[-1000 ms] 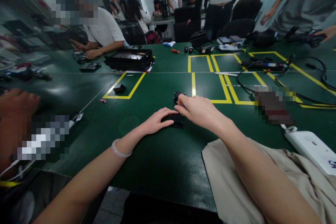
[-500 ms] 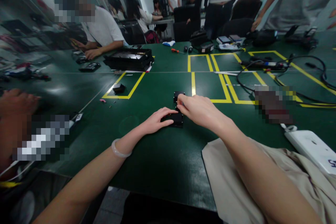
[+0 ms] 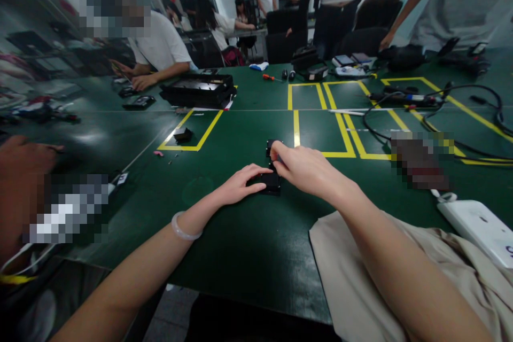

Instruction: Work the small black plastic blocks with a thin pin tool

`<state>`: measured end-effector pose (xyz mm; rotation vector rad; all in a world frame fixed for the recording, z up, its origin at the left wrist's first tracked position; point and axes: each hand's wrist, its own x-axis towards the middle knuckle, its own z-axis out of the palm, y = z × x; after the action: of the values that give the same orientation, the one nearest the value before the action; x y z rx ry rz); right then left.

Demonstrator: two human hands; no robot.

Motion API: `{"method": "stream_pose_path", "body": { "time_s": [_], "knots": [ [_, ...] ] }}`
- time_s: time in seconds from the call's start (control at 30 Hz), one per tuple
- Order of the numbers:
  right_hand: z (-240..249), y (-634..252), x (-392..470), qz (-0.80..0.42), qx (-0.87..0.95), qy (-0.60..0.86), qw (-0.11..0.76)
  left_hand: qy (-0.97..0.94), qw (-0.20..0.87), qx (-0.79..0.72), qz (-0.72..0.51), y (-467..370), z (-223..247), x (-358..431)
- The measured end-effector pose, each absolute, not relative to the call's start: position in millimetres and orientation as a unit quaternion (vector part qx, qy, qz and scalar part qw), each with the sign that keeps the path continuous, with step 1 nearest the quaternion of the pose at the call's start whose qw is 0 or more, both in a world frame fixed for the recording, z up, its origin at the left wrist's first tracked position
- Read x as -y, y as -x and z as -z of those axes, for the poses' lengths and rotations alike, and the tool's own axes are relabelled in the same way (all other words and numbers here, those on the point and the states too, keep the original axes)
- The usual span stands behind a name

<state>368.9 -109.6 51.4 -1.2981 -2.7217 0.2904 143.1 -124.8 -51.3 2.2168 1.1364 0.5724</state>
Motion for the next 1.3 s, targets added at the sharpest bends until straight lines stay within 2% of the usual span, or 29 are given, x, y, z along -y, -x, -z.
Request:
{"method": "stream_pose_path", "body": {
  "time_s": [0.5, 0.67, 0.83, 1.03, 1.3],
  "knots": [
    [-53.5, -369.8, 111.2, -0.092, 0.898, 0.426, 0.059, -0.830, 0.287, -0.426, -0.217, -143.8, 51.3, 124.2],
    [-54.6, -371.2, 110.4, -0.086, 0.904, 0.419, 0.022, -0.829, 0.291, -0.426, -0.215, -143.4, 51.9, 124.4],
    [-54.7, -371.4, 110.9, -0.101, 0.905, 0.410, 0.052, -0.830, 0.287, -0.427, -0.217, -142.7, 52.8, 124.2],
    [-55.6, -368.5, 112.5, -0.073, 0.900, 0.429, 0.027, -0.831, 0.289, -0.422, -0.219, -142.6, 52.7, 124.0],
    [-53.6, -370.1, 110.4, -0.094, 0.901, 0.420, 0.047, -0.833, 0.284, -0.419, -0.224, -142.7, 53.3, 123.8]
  ]
}}
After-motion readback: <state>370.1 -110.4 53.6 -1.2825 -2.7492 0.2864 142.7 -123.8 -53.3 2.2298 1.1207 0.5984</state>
